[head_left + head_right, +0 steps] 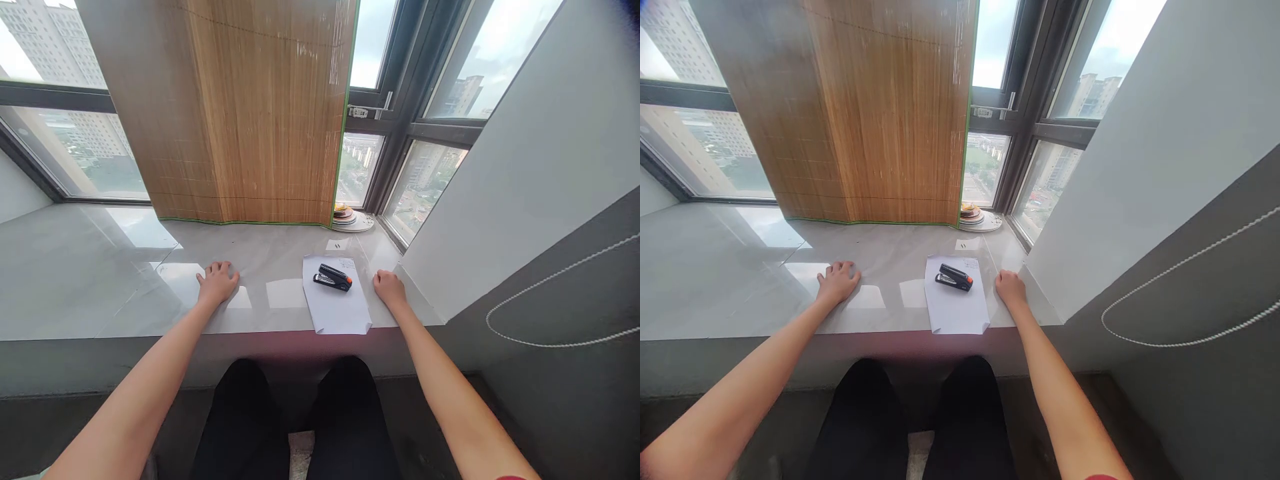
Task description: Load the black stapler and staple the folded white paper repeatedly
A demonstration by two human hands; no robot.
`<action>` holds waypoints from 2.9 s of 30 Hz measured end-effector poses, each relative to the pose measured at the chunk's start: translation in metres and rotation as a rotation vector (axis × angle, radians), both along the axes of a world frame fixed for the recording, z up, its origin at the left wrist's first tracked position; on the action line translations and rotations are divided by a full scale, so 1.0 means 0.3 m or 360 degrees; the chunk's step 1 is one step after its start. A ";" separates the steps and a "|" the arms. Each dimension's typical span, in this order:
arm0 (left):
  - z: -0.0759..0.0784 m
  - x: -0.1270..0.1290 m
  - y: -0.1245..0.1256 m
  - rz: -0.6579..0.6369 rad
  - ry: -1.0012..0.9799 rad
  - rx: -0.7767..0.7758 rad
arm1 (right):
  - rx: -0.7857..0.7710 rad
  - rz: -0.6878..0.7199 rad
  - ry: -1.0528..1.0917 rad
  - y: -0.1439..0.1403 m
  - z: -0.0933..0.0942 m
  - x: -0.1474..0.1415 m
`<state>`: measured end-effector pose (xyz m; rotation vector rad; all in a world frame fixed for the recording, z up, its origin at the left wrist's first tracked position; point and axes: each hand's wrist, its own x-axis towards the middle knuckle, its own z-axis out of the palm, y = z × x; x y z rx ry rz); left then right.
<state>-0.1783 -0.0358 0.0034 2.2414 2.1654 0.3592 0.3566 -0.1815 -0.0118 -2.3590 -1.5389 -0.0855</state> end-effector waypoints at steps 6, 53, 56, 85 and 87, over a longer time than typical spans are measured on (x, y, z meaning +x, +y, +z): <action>-0.012 -0.002 0.011 0.0005 -0.0016 0.0015 | 0.0144 0.0348 0.0069 0.141 0.054 -0.027; 0.033 -0.042 0.021 0.0065 -0.0514 -0.0189 | -0.0208 0.0556 0.0089 0.549 0.174 -0.729; 0.018 -0.041 0.025 0.0064 -0.0510 -0.0165 | -0.0287 0.0320 -0.0029 0.366 0.153 -0.449; 0.010 -0.045 0.032 0.0053 -0.0599 -0.0091 | -0.0031 0.1257 0.0377 0.270 0.115 -0.984; 0.014 -0.040 0.029 0.0036 -0.0647 -0.0089 | -0.0019 0.1213 0.0369 0.235 0.103 -0.888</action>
